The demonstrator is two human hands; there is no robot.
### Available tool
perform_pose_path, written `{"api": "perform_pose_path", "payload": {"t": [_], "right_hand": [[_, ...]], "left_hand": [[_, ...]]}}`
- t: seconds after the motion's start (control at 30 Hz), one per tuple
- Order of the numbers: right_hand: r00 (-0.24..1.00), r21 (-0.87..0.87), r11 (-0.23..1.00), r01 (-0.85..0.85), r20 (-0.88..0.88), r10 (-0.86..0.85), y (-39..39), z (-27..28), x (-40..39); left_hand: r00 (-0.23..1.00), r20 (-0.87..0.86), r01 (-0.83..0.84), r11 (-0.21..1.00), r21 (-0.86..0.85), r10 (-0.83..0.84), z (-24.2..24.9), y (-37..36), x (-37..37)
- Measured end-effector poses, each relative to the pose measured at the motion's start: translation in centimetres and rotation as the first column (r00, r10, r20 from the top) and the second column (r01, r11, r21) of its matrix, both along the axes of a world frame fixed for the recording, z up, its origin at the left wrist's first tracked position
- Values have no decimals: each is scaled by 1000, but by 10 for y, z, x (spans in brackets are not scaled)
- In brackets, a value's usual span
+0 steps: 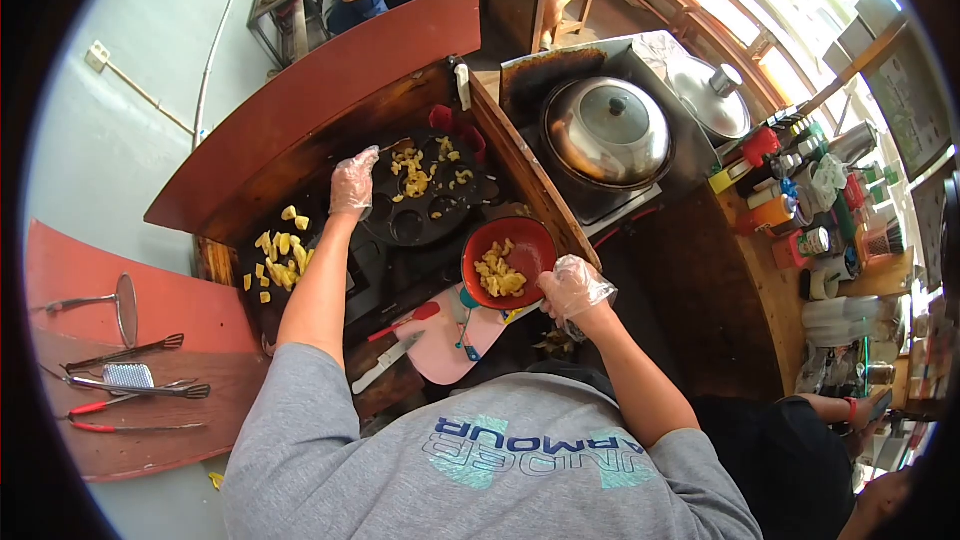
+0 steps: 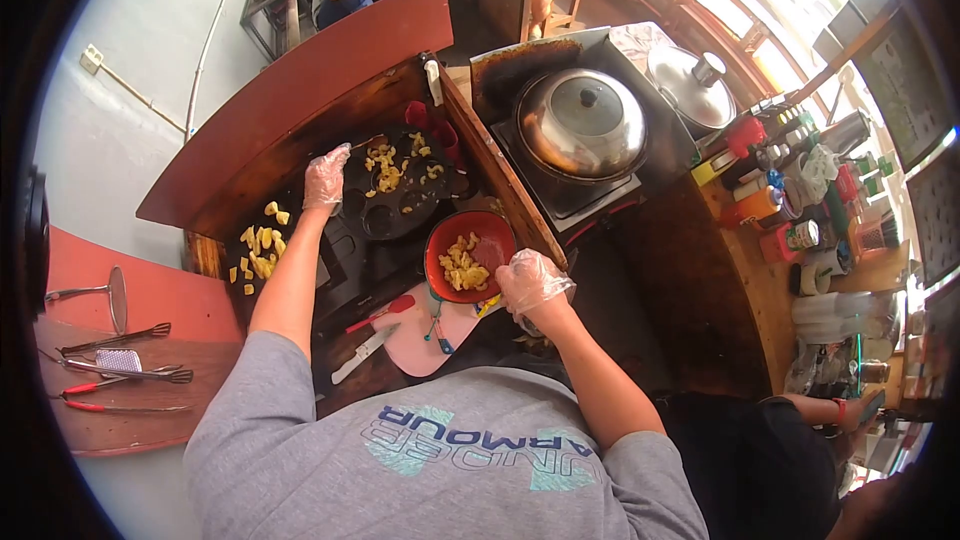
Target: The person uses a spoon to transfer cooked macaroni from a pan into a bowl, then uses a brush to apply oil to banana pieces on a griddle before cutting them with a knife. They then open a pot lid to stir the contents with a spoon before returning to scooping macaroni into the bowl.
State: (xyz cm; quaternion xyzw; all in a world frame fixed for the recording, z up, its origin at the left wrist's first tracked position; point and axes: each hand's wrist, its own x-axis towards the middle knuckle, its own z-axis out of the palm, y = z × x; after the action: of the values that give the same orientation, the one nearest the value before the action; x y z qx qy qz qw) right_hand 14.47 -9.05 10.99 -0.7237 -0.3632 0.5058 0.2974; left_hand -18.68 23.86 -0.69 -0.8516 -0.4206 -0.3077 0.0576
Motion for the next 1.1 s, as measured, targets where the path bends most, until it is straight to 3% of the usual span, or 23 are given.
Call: {"api": "perform_pose_path", "payload": {"t": [0.07, 0.13, 0.27, 0.33, 0.4, 0.43, 0.47, 0.53, 0.67, 0.77, 0.87, 0.93, 1.1], "right_hand": [[998, 19, 998, 57, -39, -56, -5, 3, -2], [996, 26, 997, 72, -53, -70, -9, 0, -3], [998, 27, 998, 58, 11, -58, -9, 4, -4], [998, 27, 997, 68, 10, -68, -11, 1, -6], [997, 32, 997, 71, 10, -72, -10, 0, -10], [997, 11, 997, 71, -3, -71, -11, 1, -12], [997, -9, 997, 71, -15, -71, -11, 1, -14], [998, -13, 998, 65, -7, -65, -11, 0, -16], [996, -36, 997, 75, -39, -77, -13, 2, -20], [994, -39, 995, 94, -49, -96, -14, 2, -21], [993, -13, 996, 85, -76, -85, -17, 2, -19], [993, -14, 996, 87, -82, -88, -18, 2, -22], [992, -41, 993, 111, -47, -113, -17, 4, -28]], "left_hand": [[998, 26, 58, 996, 62, -60, 0, 1, -5], [991, 127, 58, 994, -91, -46, 10, -9, -11], [987, 78, 144, 988, -53, -140, 46, -19, -13], [989, 53, 142, 990, -21, -141, 38, -3, -11], [955, 78, 286, 958, 35, -287, 32, 13, -6], [947, 63, 318, 948, -31, -316, 28, 19, -5], [947, 65, 317, 948, -30, -315, 25, 22, -7], [970, -161, 156, 975, -160, -181, 34, 21, -1], [973, -131, 177, 978, -114, -192, 42, 15, -7], [960, -95, 266, 964, 16, -264, 57, 4, -8], [974, 50, 221, 975, -4, -221, 58, -5, 1], [996, 78, 47, 994, -99, -40, 37, 3, 5], [997, -36, 60, 996, -59, -62, 11, 5, 9]]}}
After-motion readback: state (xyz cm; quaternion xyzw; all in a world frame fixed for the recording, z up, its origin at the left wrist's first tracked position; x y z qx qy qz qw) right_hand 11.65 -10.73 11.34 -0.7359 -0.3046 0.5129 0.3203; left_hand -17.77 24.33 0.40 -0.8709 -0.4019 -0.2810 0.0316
